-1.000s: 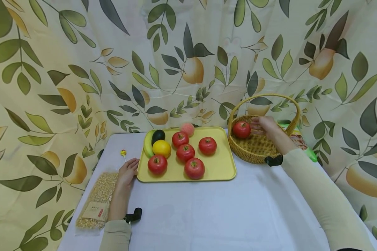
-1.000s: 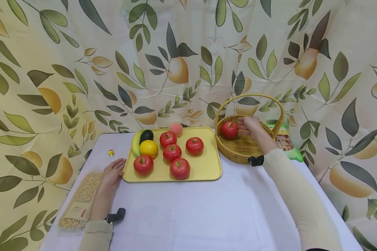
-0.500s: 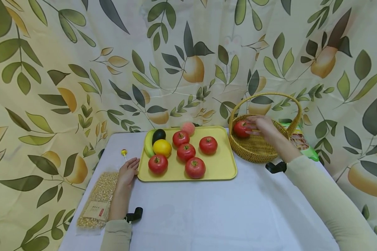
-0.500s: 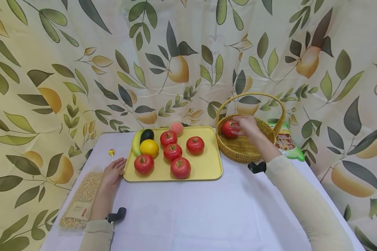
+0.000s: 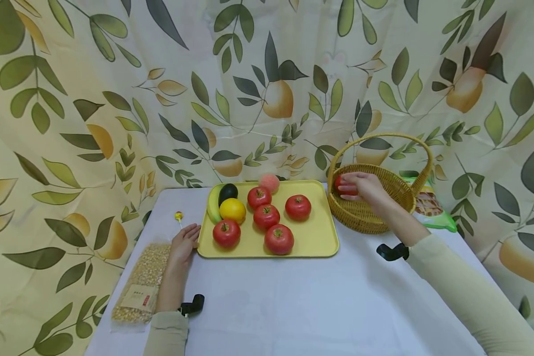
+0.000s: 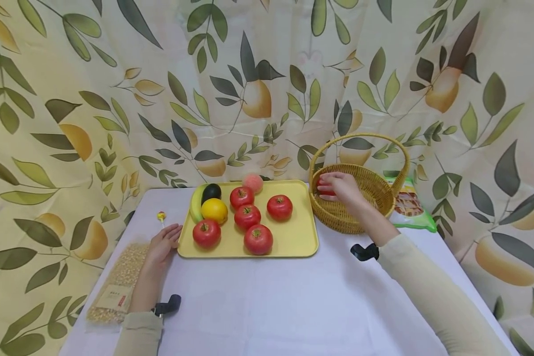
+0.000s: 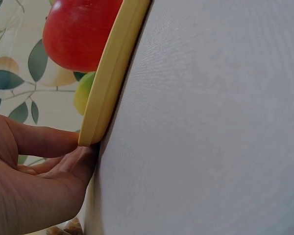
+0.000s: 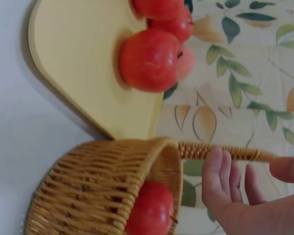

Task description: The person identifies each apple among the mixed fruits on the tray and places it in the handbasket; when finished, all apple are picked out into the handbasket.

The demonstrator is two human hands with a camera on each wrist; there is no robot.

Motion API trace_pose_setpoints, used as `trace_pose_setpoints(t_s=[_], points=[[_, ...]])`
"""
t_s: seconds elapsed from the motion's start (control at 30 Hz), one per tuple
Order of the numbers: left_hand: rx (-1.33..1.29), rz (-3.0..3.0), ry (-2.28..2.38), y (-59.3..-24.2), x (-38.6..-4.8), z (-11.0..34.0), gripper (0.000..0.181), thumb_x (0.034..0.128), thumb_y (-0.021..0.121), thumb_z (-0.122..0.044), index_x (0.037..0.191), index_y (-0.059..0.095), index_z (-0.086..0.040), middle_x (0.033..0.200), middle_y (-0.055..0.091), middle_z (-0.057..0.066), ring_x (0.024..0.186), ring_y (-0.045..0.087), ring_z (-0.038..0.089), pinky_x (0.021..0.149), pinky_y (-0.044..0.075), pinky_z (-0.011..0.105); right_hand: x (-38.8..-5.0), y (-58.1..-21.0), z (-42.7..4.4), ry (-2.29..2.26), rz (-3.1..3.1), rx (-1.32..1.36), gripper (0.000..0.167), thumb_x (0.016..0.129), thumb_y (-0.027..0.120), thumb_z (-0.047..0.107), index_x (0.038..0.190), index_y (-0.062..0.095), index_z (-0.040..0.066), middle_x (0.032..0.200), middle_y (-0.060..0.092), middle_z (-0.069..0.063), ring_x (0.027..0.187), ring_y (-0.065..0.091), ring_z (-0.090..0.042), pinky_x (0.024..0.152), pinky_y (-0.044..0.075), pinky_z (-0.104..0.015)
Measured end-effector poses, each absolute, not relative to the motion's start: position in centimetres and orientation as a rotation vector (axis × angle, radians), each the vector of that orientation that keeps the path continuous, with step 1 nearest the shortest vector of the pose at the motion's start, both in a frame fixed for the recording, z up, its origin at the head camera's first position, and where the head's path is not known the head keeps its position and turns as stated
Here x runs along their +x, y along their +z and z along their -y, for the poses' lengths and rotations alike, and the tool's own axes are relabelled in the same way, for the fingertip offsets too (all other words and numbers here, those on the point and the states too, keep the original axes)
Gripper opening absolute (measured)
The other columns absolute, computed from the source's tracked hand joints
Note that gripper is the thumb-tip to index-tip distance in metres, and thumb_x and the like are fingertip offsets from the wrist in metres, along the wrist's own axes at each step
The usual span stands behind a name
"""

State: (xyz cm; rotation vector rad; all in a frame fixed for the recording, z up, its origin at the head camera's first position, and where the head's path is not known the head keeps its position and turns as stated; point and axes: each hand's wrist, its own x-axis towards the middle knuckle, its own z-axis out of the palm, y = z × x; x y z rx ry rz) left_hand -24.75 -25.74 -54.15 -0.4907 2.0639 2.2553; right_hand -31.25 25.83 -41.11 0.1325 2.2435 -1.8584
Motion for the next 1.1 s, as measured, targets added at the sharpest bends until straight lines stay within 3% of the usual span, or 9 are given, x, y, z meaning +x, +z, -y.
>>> trace_pose_setpoints(t_s=[0.2,0.43,0.63,0.87,1.1], points=[[-0.467,-2.057,2.274,-54.1,-24.6,25.5,0.076,0.0828,0.036,0.03,0.157,0.028,0.013,0.16,0.036,0.032,0.152,0.035,0.038,0.124,0.03,0.041,-30.5,-41.3,-25.0,-1.84,-2.236,0.076,0.056,0.112,0.048,0.03,0.154,0.041,-0.006,0.15,0.048,-0.027,0.13,0.059,-0.033,0.106,0.052,-0.043],[-0.485,-2.057,2.27,-54.2,-24.7,25.4,0.076,0.0836,0.037,0.03,0.157,0.03,0.012,0.16,0.038,0.031,0.151,0.036,0.037,0.123,0.032,0.042,-30.2,-41.9,-23.7,-1.799,-2.21,0.034,0.052,0.111,0.05,0.026,0.149,0.046,-0.008,0.147,0.049,-0.03,0.115,0.066,-0.022,0.101,0.054,-0.05],[-0.479,-2.062,2.27,-54.6,-24.9,25.5,0.076,0.0834,0.037,0.03,0.157,0.031,0.011,0.16,0.038,0.031,0.151,0.036,0.038,0.123,0.032,0.042,-30.5,-42.8,-22.8,-1.733,-2.209,-0.002,0.052,0.111,0.049,0.024,0.151,0.043,-0.008,0.153,0.045,-0.032,0.138,0.05,-0.046,0.101,0.053,-0.053],[-0.485,-2.061,2.279,-54.6,-25.0,25.6,0.076,0.0833,0.036,0.03,0.157,0.031,0.011,0.16,0.038,0.031,0.151,0.036,0.038,0.123,0.033,0.042,-31.1,-43.8,-21.8,-1.706,-2.189,-0.022,0.053,0.11,0.048,0.021,0.152,0.039,-0.009,0.157,0.039,-0.034,0.143,0.044,-0.049,0.102,0.052,-0.059],[-0.509,-2.069,2.279,-54.5,-25.0,25.7,0.076,0.0826,0.037,0.03,0.156,0.033,0.011,0.159,0.04,0.031,0.15,0.038,0.038,0.122,0.033,0.043,-31.7,-44.5,-20.5,-1.684,-2.195,0.01,0.052,0.109,0.047,0.019,0.152,0.04,-0.01,0.158,0.037,-0.032,0.145,0.042,-0.049,0.098,0.055,-0.057]])
